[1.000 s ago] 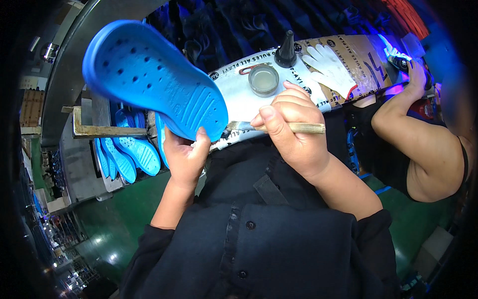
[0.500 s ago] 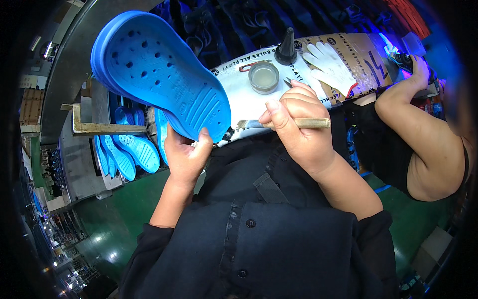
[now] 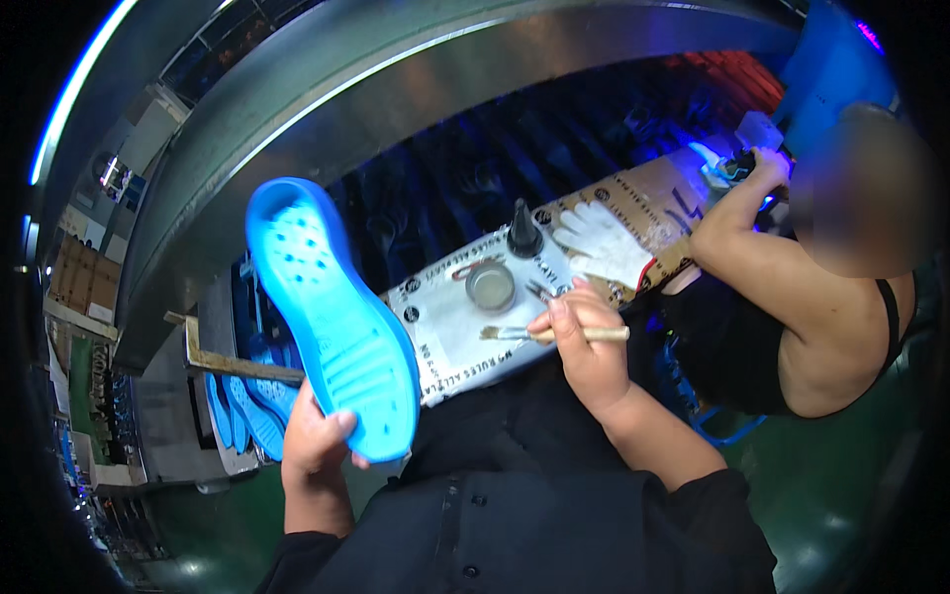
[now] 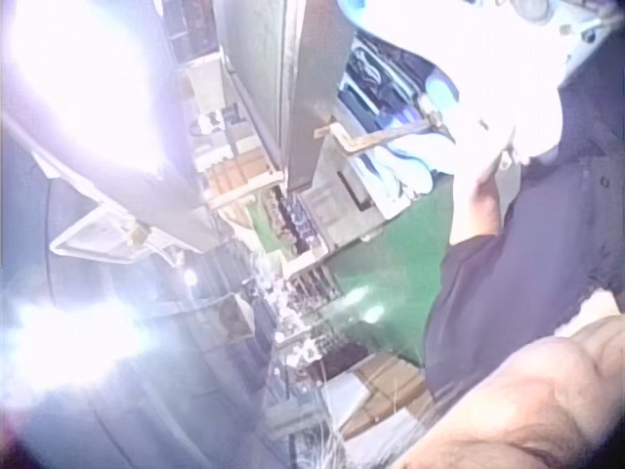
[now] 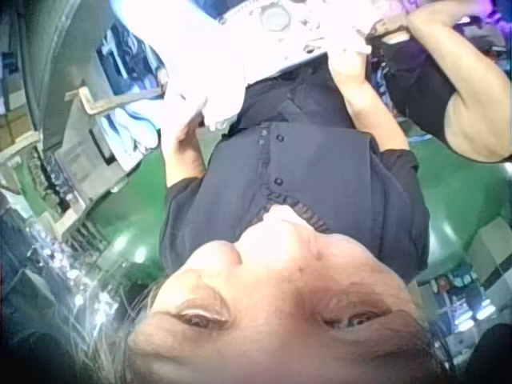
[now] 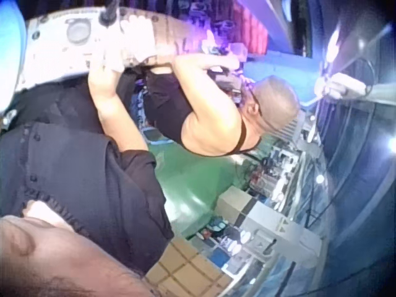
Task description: The person applies a liquid substance to the inner heel area of blue shoe soles using a brush. They pick up soles one at a time from a stack on the left, apply the substance from a small container on the table, and then place the soles back onto a conveyor belt.
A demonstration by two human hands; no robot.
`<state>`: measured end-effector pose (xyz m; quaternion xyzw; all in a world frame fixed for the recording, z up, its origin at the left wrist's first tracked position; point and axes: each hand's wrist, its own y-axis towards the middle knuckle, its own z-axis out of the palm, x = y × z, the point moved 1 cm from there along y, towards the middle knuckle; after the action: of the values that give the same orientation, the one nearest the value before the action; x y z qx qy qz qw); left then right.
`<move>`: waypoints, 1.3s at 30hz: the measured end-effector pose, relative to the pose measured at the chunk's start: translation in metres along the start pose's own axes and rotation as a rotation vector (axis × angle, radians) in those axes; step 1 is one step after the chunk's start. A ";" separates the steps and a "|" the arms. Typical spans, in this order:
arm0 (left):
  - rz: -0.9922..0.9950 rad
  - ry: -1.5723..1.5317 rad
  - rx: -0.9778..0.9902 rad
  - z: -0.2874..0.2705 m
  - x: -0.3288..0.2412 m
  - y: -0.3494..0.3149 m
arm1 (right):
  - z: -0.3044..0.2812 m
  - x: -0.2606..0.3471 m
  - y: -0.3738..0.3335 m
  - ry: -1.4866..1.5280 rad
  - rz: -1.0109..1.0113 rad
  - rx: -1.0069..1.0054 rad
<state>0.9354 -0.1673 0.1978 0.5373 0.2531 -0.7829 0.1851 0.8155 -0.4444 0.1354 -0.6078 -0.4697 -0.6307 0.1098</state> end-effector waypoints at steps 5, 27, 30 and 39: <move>-0.016 0.046 0.169 0.032 -0.055 0.041 | -0.018 -0.015 -0.009 -0.039 0.061 -0.047; 0.072 0.241 -0.818 -0.108 0.067 0.015 | -0.021 -0.059 -0.017 0.153 0.230 0.005; -0.140 0.332 -1.092 -0.145 0.152 -0.063 | -0.009 -0.059 -0.023 0.243 0.404 -0.042; -0.338 -0.446 -1.499 -0.152 0.222 -0.144 | 0.016 -0.050 -0.027 0.204 0.336 0.051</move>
<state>0.8899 0.0344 -0.0257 0.0548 0.7470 -0.5107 0.4221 0.8187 -0.4397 0.0764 -0.6075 -0.3641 -0.6498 0.2760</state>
